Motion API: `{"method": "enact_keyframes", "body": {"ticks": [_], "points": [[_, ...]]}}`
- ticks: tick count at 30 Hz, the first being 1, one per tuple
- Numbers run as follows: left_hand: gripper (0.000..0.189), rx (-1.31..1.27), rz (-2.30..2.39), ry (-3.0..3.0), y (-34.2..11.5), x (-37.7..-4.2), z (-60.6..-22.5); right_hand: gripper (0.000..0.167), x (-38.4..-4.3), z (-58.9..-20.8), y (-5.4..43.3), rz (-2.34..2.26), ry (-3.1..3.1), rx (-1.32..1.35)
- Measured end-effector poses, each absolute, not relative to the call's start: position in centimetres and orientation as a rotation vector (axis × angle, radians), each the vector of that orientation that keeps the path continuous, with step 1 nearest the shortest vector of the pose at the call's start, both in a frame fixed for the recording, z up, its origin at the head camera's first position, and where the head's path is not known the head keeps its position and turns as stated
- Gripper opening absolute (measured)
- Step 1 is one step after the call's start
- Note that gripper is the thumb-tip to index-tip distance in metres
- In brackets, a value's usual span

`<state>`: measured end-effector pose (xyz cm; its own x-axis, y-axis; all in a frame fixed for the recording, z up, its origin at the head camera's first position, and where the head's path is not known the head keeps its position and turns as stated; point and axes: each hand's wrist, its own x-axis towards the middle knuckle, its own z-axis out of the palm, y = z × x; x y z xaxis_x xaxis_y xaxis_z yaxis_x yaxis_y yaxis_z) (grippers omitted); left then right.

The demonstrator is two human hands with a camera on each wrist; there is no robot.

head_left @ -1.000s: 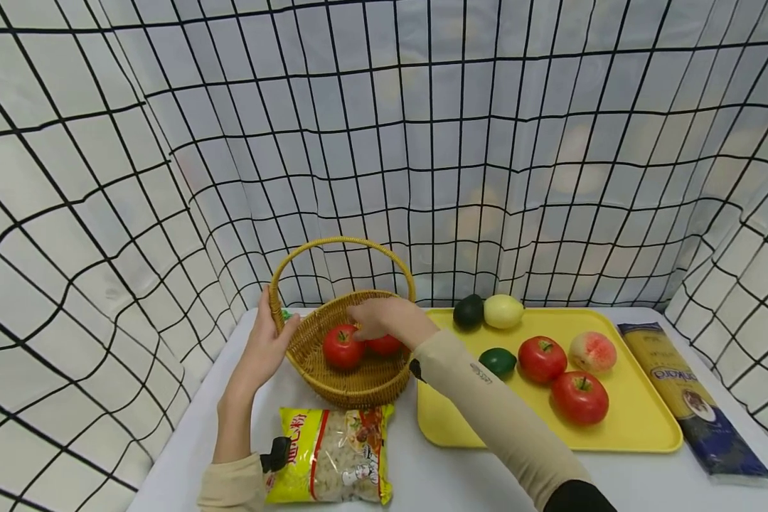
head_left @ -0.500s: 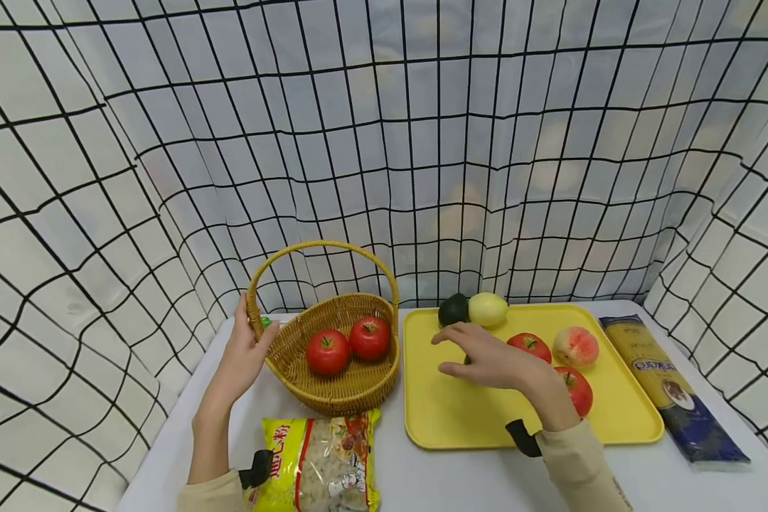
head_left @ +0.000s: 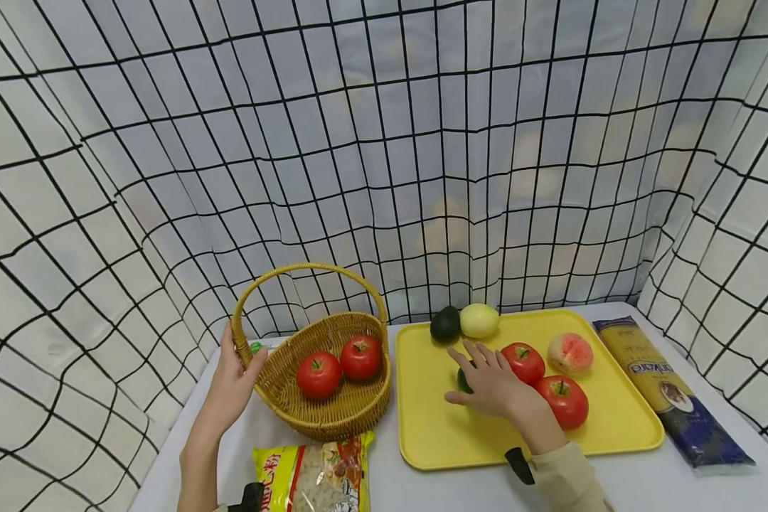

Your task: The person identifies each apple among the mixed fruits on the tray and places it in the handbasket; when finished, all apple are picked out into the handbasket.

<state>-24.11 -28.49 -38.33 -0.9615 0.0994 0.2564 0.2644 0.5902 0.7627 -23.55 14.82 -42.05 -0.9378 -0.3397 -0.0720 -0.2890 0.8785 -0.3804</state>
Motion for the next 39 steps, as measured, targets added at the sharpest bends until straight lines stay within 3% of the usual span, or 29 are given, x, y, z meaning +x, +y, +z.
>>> {"method": "enact_keyframes", "body": {"ticks": [16, 30, 39], "points": [[0.089, -0.326, -1.293, -2.614, -28.4, -24.5, -37.6, 0.069, -24.3, -43.7, 14.3, -0.423, 2.89, -0.467], [0.089, -0.312, -1.335, -2.609, -28.4, -24.1, -38.2, 0.031, -24.3, -44.1, 15.1, -0.36, 3.016, -0.617], [0.09, -0.294, -1.301, -2.624, -28.3, -24.1, -38.2, 0.032, -24.7, -44.3, 15.4, -0.383, 3.02, -0.64]]}}
